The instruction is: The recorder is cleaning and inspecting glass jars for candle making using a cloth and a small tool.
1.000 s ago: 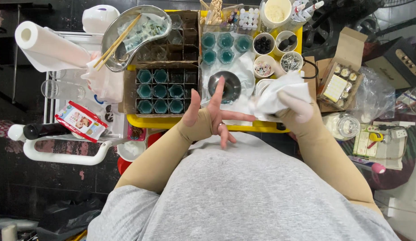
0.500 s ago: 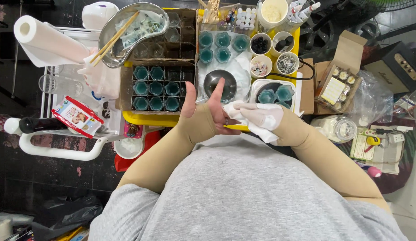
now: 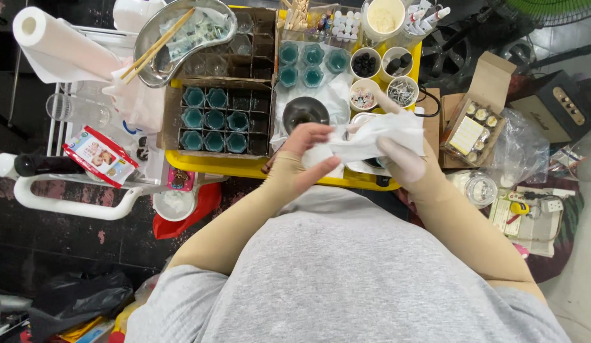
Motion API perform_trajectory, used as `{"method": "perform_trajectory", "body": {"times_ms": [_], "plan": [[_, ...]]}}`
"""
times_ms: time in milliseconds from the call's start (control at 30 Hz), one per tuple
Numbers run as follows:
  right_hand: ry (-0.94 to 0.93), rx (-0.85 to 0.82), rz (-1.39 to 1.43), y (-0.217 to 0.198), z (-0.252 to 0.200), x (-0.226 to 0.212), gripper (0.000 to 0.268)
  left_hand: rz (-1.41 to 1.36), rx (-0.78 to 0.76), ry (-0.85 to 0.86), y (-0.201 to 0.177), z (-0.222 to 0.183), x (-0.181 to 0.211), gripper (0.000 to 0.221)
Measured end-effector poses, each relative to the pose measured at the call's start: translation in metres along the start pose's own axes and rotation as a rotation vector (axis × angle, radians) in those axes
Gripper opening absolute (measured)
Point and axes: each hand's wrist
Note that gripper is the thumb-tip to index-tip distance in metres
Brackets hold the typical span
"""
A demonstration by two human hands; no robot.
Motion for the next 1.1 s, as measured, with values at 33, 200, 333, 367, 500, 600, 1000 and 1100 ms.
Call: {"method": "perform_trajectory", "body": {"times_ms": [33,200,333,367,500,600,1000,1100], "plan": [[0.001,-0.006,-0.001,-0.001,0.0,0.004,0.077,0.0,0.006,0.0,0.005,0.0,0.002,0.061],[0.075,0.058,0.071,-0.007,-0.002,0.013,0.075,-0.142,0.101,-0.036,0.026,-0.002,-0.013,0.018],[0.098,0.061,-0.058,-0.011,-0.002,0.01,0.07,-0.565,0.114,-0.083,0.032,-0.004,-0.033,0.015],[0.2,0.054,-0.079,-0.015,-0.004,0.014,0.06,-0.653,0.141,-0.128,0.032,-0.006,-0.037,0.015],[0.262,-0.045,-0.082,-0.027,-0.008,0.029,0.037,-0.574,0.149,-0.062,0.022,-0.012,-0.035,0.017],[0.191,0.032,-0.307,-0.029,-0.013,0.044,0.027,-0.182,0.072,0.23,0.002,-0.012,-0.012,0.023],[-0.06,0.17,-0.323,0.03,0.004,0.063,0.025,0.788,0.292,0.917,-0.06,-0.011,-0.003,0.018],[0.051,0.19,-0.244,0.046,0.006,0.068,0.041,0.671,0.23,0.851,-0.072,-0.008,-0.011,0.013]]}}
Point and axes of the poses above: each hand's wrist, its own z-axis towards the middle knuckle, its own y-axis out of the palm, x = y × z, and after that the axes turned 2 degrees about x, right-handed
